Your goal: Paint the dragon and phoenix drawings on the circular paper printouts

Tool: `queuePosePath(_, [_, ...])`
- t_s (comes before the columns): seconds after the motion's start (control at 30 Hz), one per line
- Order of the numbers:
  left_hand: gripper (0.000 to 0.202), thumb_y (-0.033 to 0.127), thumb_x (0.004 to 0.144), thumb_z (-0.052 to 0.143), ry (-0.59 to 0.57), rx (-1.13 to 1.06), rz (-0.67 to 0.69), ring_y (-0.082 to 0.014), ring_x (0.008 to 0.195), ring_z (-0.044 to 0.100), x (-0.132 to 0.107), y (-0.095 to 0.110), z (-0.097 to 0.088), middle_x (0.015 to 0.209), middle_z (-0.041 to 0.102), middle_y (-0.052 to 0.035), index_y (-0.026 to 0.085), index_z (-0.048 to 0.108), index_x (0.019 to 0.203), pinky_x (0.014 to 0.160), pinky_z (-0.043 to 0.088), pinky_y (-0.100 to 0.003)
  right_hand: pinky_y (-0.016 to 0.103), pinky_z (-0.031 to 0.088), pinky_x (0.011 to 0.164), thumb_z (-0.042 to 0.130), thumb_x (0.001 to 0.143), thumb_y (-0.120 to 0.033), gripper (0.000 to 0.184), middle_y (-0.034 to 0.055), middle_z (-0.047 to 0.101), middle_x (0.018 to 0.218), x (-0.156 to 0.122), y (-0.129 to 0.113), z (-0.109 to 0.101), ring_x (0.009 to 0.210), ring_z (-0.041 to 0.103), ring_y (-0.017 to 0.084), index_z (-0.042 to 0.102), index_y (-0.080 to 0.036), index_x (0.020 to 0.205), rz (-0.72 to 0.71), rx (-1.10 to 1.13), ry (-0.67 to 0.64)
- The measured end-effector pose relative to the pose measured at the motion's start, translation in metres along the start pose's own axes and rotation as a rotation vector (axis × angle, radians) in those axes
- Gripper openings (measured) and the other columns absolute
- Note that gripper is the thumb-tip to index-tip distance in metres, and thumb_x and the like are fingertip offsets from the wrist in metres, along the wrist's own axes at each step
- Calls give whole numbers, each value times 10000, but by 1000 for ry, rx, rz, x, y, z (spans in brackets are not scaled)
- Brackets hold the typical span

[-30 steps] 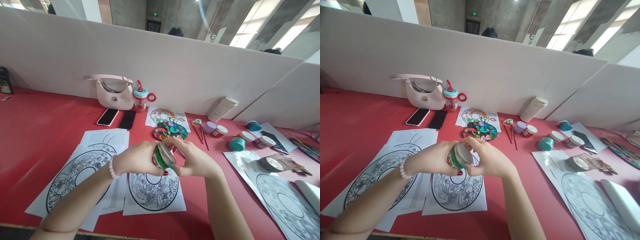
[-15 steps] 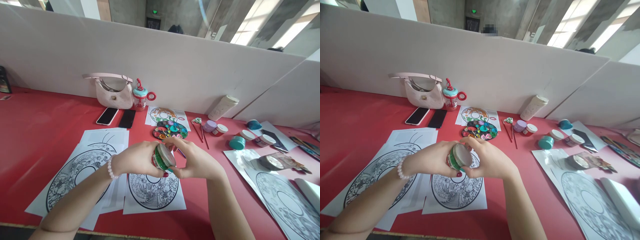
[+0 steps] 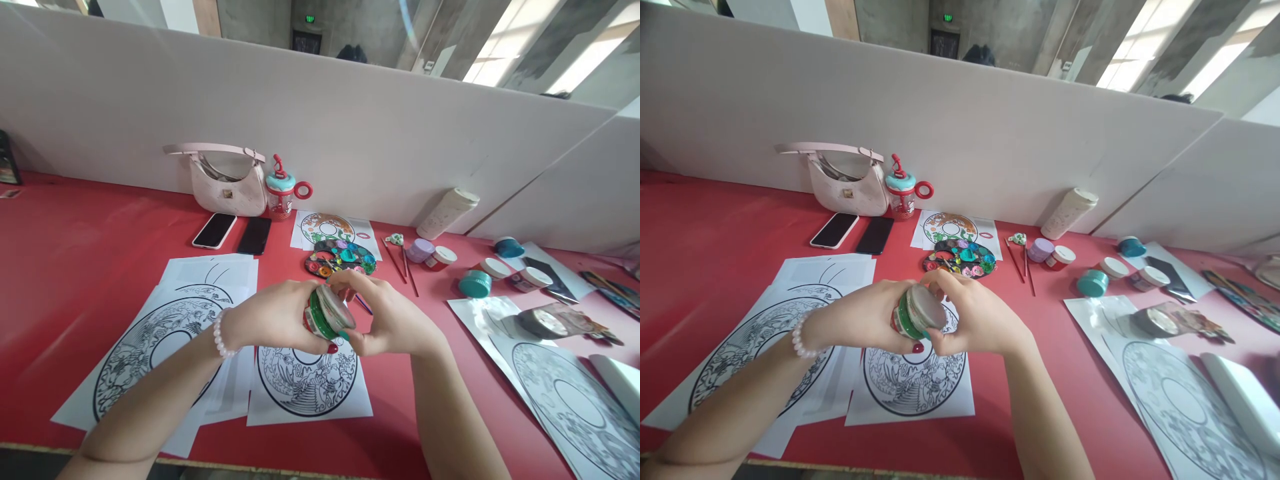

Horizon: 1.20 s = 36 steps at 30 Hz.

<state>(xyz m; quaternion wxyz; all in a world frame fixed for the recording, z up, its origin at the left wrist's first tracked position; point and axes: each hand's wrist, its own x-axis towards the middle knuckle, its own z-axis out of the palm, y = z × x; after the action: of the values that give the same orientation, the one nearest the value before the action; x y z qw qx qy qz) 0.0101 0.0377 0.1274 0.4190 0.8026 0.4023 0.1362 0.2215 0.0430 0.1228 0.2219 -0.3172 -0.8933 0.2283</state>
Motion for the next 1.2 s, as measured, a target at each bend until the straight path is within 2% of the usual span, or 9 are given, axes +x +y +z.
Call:
queuePosePath(0.2, [468, 342, 604, 741, 12, -59, 43, -189, 732, 616, -1, -1, -2, 883, 656, -14, 201, 561, 1012, 593, 421, -281, 339, 499, 740, 605, 726, -351, 456, 68, 590, 1001, 1, 5, -3, 844, 559, 180, 471, -195, 1134, -19, 158, 49])
queuePosePath(0.37, [590, 356, 602, 792, 124, -126, 172, -213, 863, 608, -1, -5, -2, 996, 631, -37, 208, 509, 1098, 718, 474, -328, 357, 506, 716, 448, 863, -558, 484, 75, 571, 1016, 4, 11, -7, 834, 566, 186, 403, -235, 1221, -25, 447, 162])
queuePosePath(0.47, [626, 386, 604, 809, 175, -164, 216, -227, 939, 592, -2, -4, -2, 1065, 610, -47, 220, 497, 1120, 786, 483, -357, 383, 513, 745, 401, 844, -655, 551, 86, 556, 1088, 4, 12, -8, 919, 572, 226, 390, -273, 1241, 4, 504, 223])
queuePosePath(0.53, [644, 379, 604, 815, 199, -189, 229, -225, 951, 583, -3, -3, -3, 1083, 597, -49, 223, 485, 1135, 795, 486, -360, 407, 504, 807, 416, 823, -673, 572, 85, 542, 1136, 3, 12, -8, 999, 556, 249, 392, -295, 1252, 8, 520, 238])
queuePosePath(0.63, [660, 367, 607, 816, 212, -224, 249, -222, 971, 568, -3, -2, -3, 1117, 575, -54, 224, 470, 1151, 791, 488, -350, 419, 493, 837, 424, 818, -675, 568, 76, 523, 1160, 2, 12, -7, 1016, 542, 250, 390, -318, 1259, 14, 534, 231])
queuePosePath(0.87, [634, 333, 588, 810, 221, -342, 184, -231, 954, 575, -5, 0, -2, 1082, 598, -55, 213, 480, 1116, 800, 497, -372, 398, 508, 696, 476, 722, -768, 671, 78, 551, 1035, 2, 10, -6, 878, 573, 248, 347, -303, 1188, 71, 545, 287])
queuePosePath(1.03, [593, 362, 634, 787, 126, -626, 131, -232, 955, 592, -3, -4, -5, 1006, 625, -57, 195, 526, 1140, 795, 496, -370, 390, 522, 689, 547, 753, -701, 602, 63, 556, 1010, 6, 11, -6, 880, 604, 236, 281, -314, 1129, 15, 469, 383])
queuePosePath(1.2, [664, 574, 666, 735, -20, -1047, 205, -303, 1098, 585, 3, -16, -2, 1127, 629, -132, 195, 550, 1178, 880, 474, -406, 436, 535, 704, 588, 728, -700, 652, 78, 546, 1022, 9, 12, -1, 903, 611, 262, 243, -314, 1124, 93, 458, 404])
